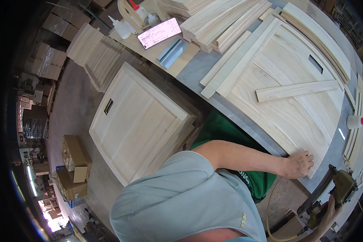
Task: Assembling decorative wooden panels by applying glue and fastening strips with a pneumatic nail gun.
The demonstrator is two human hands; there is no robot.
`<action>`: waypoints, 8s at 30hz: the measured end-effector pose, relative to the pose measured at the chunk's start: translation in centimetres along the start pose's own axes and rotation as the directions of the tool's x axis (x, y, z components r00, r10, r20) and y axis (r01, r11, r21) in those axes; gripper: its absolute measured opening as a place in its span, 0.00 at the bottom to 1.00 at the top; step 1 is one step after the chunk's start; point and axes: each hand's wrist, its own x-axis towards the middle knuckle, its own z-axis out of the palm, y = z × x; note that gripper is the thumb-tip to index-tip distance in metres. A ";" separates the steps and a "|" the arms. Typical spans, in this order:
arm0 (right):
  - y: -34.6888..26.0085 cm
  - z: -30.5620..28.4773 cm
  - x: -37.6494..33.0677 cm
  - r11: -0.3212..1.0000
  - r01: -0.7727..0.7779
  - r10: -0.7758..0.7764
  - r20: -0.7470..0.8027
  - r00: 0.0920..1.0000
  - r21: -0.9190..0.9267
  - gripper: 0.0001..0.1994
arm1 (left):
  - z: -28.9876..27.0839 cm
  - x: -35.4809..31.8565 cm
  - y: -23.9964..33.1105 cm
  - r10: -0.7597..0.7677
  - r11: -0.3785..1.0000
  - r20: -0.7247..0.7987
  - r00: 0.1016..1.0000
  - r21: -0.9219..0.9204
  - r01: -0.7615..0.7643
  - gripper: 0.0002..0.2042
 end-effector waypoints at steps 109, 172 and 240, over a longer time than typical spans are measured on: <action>-21.8 15.9 -1.8 0.986 0.108 -0.165 0.669 0.725 0.127 0.13 | -24.7 -14.1 -14.5 -0.282 0.954 0.158 0.946 -0.061 0.295 0.16; 4.6 -1.1 9.6 0.586 0.195 -0.359 -0.037 0.932 -0.787 0.21 | -20.5 -4.3 -13.3 -0.511 0.858 0.159 0.845 0.029 0.513 0.20; 2.5 6.5 6.7 0.994 -0.103 0.107 -0.150 0.983 0.033 0.23 | 1.2 12.6 -6.5 -0.165 0.913 0.023 0.986 -0.373 0.162 0.08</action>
